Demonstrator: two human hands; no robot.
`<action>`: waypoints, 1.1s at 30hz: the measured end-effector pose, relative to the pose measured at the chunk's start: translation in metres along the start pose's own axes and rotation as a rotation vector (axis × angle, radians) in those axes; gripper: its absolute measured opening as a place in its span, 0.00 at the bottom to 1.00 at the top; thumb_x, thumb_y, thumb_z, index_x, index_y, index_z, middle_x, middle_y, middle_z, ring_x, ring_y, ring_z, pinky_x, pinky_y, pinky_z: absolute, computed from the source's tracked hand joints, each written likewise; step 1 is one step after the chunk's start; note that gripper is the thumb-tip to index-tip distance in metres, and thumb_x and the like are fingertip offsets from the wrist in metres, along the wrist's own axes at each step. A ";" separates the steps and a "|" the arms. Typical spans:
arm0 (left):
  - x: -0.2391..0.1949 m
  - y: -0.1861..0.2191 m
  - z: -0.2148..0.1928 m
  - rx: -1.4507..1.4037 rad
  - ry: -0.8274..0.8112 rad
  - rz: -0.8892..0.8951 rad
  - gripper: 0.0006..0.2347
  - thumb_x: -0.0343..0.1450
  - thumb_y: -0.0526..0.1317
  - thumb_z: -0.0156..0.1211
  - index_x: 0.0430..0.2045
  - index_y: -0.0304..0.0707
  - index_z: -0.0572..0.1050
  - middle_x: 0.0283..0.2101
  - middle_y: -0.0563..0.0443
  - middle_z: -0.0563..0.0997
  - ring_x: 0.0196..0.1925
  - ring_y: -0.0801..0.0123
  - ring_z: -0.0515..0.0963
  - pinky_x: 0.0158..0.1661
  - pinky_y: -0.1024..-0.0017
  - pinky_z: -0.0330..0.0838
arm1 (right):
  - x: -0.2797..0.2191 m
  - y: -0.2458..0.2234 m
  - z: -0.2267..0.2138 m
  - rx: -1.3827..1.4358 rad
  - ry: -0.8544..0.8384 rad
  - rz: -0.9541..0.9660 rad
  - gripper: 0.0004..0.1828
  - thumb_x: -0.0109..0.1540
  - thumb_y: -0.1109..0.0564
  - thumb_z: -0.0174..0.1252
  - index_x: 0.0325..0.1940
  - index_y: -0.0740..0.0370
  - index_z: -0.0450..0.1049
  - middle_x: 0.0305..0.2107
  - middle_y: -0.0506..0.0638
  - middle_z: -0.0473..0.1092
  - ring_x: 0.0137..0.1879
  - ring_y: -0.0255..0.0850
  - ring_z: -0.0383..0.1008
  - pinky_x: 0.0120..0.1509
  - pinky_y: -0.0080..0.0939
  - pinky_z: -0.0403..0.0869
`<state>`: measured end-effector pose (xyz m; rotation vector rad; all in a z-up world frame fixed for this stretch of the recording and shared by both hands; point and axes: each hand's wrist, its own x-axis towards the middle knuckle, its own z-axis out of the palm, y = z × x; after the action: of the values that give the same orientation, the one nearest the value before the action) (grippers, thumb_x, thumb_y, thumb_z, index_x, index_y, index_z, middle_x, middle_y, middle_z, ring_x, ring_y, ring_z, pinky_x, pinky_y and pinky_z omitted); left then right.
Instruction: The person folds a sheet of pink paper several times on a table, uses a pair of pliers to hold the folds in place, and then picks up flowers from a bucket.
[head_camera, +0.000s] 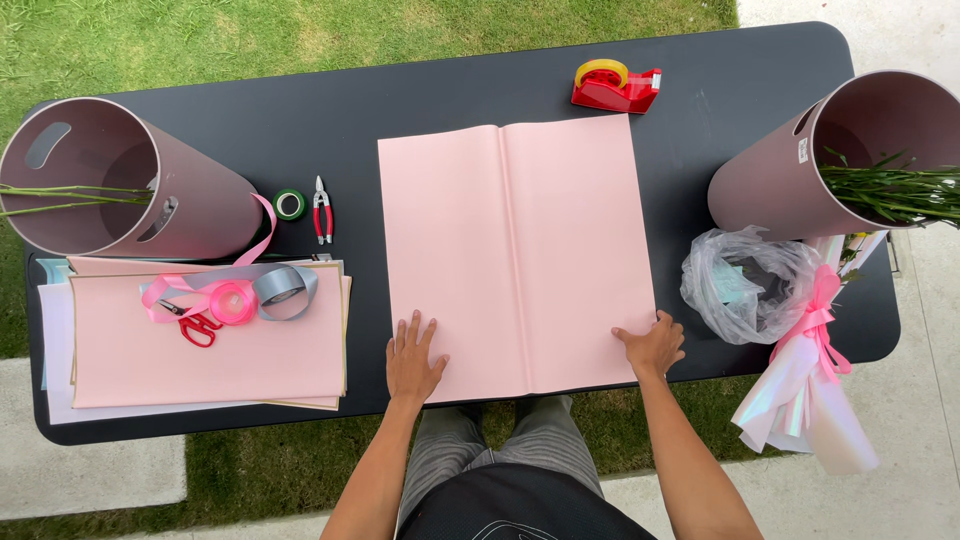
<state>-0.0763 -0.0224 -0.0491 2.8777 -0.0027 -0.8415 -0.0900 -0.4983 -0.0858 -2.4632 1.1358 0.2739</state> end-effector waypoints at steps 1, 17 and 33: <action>0.002 0.000 0.003 0.003 0.015 -0.006 0.33 0.81 0.58 0.67 0.86 0.65 0.66 0.94 0.52 0.57 0.94 0.48 0.57 0.86 0.43 0.56 | 0.009 0.004 0.003 0.015 -0.028 0.047 0.56 0.56 0.43 0.90 0.82 0.61 0.71 0.63 0.58 0.71 0.73 0.60 0.72 0.71 0.67 0.68; 0.061 0.154 -0.055 0.061 0.021 0.320 0.33 0.83 0.54 0.67 0.87 0.55 0.65 0.92 0.47 0.60 0.94 0.48 0.55 0.88 0.44 0.48 | 0.039 0.010 0.010 0.106 -0.180 0.149 0.47 0.61 0.45 0.85 0.80 0.56 0.71 0.69 0.65 0.78 0.77 0.64 0.79 0.72 0.69 0.75; 0.128 0.185 -0.027 0.251 -0.059 0.385 0.33 0.84 0.52 0.65 0.89 0.59 0.62 0.95 0.55 0.53 0.96 0.54 0.47 0.90 0.46 0.42 | 0.137 -0.098 -0.012 0.219 -0.084 -0.035 0.21 0.70 0.45 0.76 0.64 0.56 0.88 0.49 0.53 0.88 0.62 0.56 0.88 0.62 0.57 0.84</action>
<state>0.0531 -0.2074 -0.0697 2.9212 -0.6914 -0.8987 0.0733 -0.5397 -0.0940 -2.2555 1.0292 0.2277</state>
